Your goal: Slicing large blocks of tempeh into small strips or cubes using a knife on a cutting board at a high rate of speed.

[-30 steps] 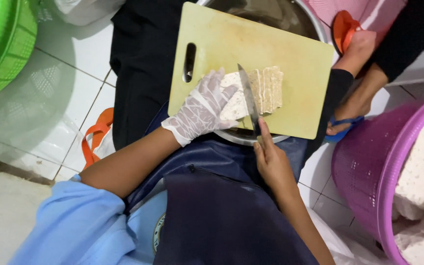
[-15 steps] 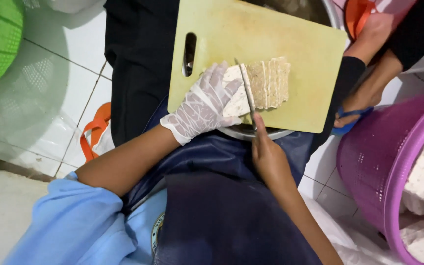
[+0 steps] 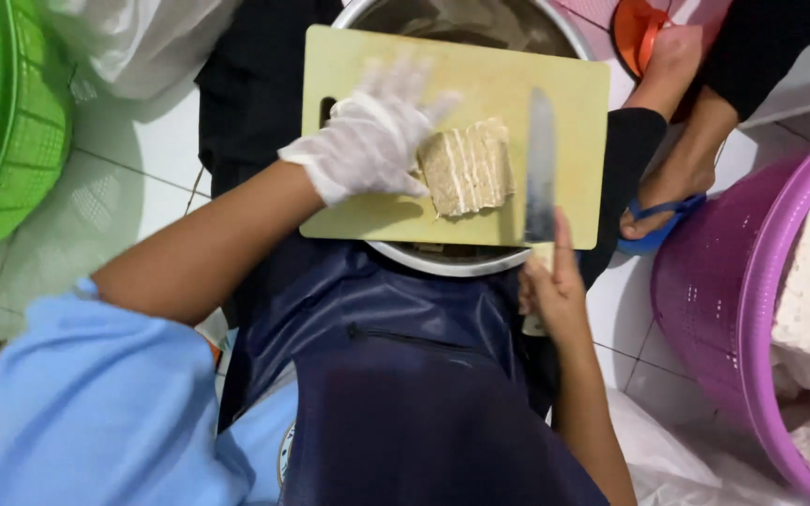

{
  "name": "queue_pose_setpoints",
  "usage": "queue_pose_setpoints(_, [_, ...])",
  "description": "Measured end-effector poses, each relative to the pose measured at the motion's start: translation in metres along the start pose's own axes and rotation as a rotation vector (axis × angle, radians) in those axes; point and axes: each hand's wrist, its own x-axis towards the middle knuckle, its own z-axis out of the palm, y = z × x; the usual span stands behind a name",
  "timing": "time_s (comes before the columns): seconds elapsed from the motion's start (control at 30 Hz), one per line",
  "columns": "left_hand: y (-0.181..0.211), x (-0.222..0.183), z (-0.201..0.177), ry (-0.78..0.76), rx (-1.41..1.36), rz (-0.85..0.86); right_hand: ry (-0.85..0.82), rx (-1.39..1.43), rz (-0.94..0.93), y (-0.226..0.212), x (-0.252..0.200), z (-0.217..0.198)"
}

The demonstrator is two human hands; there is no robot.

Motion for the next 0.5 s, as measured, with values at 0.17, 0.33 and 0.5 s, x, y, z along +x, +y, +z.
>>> queue_pose_setpoints(0.17, [0.077, 0.059, -0.013, -0.309, 0.633, 0.449, 0.181, 0.088, -0.034, 0.009, -0.004, -0.016])
queue_pose_setpoints(0.33, [0.048, 0.189, 0.177, 0.307, 0.450, 0.733, 0.209, 0.137, -0.107, 0.046, -0.007, -0.030])
queue_pose_setpoints(0.5, [0.031, 0.142, 0.134, 0.373, 0.328, 0.725, 0.237, 0.159, -0.088, 0.060, -0.012, -0.038])
